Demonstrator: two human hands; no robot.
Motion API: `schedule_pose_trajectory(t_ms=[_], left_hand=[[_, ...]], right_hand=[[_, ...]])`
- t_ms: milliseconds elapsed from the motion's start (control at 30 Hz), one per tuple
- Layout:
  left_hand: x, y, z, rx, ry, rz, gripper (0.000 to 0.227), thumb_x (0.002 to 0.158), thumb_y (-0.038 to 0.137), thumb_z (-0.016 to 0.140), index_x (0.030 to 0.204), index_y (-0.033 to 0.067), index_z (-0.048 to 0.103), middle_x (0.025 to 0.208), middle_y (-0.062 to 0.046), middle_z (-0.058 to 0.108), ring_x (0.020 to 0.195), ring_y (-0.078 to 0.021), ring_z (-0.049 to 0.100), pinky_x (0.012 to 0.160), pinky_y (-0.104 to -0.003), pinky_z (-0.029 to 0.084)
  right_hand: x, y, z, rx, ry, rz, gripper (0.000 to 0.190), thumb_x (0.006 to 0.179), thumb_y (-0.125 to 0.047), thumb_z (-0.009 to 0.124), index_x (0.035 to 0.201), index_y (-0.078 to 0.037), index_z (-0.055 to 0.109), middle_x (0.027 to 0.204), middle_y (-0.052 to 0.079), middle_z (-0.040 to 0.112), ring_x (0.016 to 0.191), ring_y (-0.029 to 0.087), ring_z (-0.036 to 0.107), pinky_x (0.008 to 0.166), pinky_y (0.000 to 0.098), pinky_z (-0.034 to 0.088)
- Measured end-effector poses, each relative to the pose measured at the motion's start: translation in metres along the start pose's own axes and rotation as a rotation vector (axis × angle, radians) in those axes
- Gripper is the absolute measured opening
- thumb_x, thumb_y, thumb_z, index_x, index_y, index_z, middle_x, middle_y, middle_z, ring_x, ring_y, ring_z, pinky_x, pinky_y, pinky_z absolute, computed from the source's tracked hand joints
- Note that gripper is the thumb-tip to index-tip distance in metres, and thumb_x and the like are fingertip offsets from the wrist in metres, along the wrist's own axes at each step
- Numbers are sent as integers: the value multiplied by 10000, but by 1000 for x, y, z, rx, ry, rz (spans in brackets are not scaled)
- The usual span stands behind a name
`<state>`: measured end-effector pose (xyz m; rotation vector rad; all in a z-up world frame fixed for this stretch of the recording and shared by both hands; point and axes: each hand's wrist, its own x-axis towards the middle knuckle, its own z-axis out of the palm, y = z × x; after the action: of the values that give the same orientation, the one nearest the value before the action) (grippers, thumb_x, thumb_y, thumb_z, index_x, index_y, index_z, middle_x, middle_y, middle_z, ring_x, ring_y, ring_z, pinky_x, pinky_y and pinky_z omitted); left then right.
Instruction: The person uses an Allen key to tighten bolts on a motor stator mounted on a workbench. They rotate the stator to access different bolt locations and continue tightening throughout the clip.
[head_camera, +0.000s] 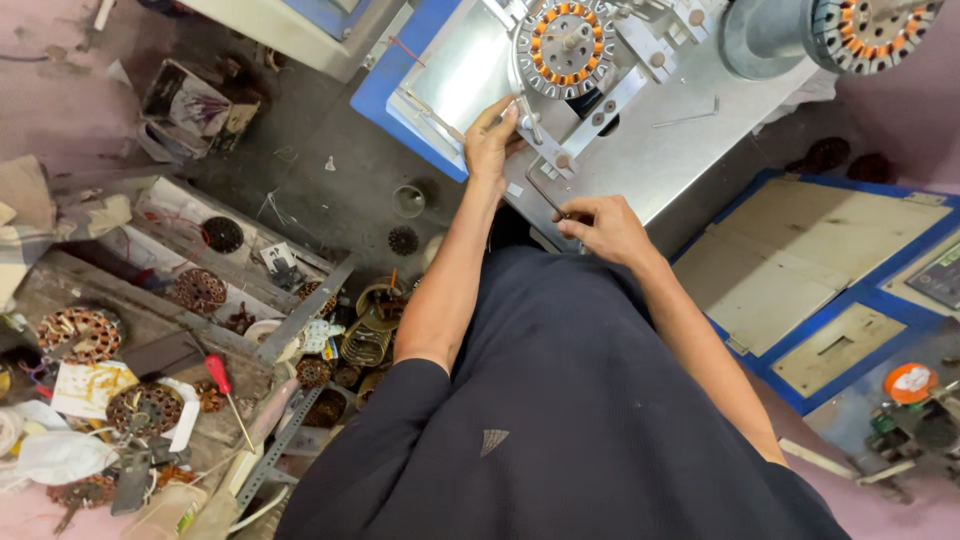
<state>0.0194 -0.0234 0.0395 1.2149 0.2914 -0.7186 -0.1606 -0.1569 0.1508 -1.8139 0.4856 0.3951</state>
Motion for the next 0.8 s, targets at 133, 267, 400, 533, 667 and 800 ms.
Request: schedule_pose_trajectory(t_ms=[133,267,400,533,667,800], left_hand=[[-2,1,1,50,-42,41,368,962,213,690,1297,61,684,998,-104,781,821,-174,753,721,-292,600],[3,10,-7,101,-110,96,349,961,165,716,1280,25,693,1020,-114,788,871,-173,757,773,-307,622],[7,17,-11,252,-126,130,340,950,145,747,1255,-2,711,998,-151,792,856,-183,750,767,-306,618],[8,21,-17,208,-202,105,380,1001,227,639,1310,7,670,1047,-168,783,901,-197,745,798,-320,599],[11,9,-26,66,-197,69,399,1068,289,531,1322,-13,592,1043,-206,768,951,-267,732,872,-385,587],[14,-13,-36,-206,-156,27,403,1086,303,505,1311,-30,539,1090,-247,713,1116,-335,678,1015,-492,563]], right_hand=[[-13,1,14,-1,51,69,231,873,-147,725,1079,-51,767,814,63,782,731,128,734,710,289,558],[-14,-6,21,-94,19,135,277,883,-185,714,1141,-93,753,809,109,769,689,223,732,697,345,557],[-5,-13,26,-326,197,-148,250,893,-216,715,1103,-94,777,897,152,754,826,344,709,731,426,546],[6,-20,32,-433,350,-271,175,953,-190,678,1063,-73,748,906,140,732,829,374,690,706,476,528],[13,-29,34,-563,389,-317,116,976,-154,657,994,-50,704,866,130,701,743,354,675,620,462,506],[23,-37,34,-658,414,-346,97,966,-136,657,965,-44,687,831,116,688,723,313,678,601,426,511]])
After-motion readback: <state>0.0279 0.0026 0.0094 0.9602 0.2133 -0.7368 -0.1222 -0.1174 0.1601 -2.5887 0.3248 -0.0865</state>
